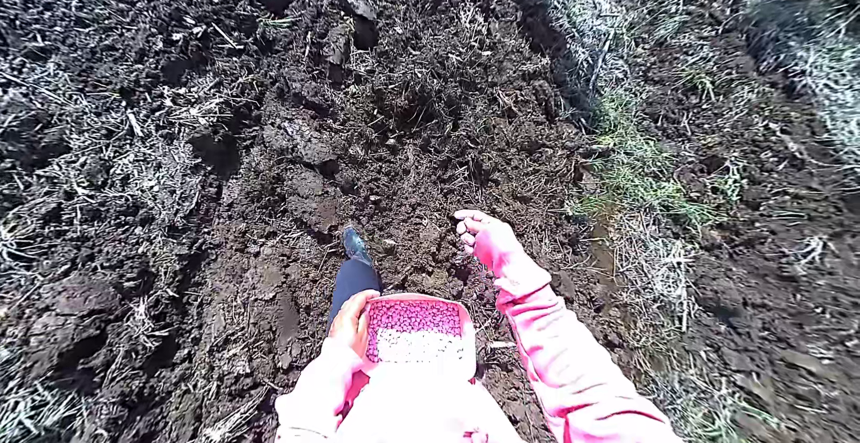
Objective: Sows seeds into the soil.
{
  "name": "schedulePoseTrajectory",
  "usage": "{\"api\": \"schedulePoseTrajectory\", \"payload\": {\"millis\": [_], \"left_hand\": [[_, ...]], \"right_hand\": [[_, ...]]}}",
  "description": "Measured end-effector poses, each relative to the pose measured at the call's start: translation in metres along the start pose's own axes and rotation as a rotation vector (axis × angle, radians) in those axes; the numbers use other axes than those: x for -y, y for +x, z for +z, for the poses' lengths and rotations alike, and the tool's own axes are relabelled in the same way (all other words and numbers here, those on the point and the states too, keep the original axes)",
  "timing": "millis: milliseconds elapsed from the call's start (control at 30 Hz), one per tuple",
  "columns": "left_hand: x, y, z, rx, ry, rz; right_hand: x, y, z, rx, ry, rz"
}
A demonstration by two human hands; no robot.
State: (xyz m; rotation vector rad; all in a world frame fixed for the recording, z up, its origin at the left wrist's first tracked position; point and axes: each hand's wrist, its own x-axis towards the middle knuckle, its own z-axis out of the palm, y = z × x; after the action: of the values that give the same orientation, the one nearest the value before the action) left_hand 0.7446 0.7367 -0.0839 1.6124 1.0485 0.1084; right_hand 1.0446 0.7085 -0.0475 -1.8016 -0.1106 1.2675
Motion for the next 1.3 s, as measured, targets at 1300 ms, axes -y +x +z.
{"api": "schedulePoseTrajectory", "payload": {"millis": [1300], "left_hand": [[-0.037,0.143,-0.174,-0.300,0.077,0.042]], "right_hand": [[0.045,0.132,0.058,-0.124,-0.175,0.366]]}}
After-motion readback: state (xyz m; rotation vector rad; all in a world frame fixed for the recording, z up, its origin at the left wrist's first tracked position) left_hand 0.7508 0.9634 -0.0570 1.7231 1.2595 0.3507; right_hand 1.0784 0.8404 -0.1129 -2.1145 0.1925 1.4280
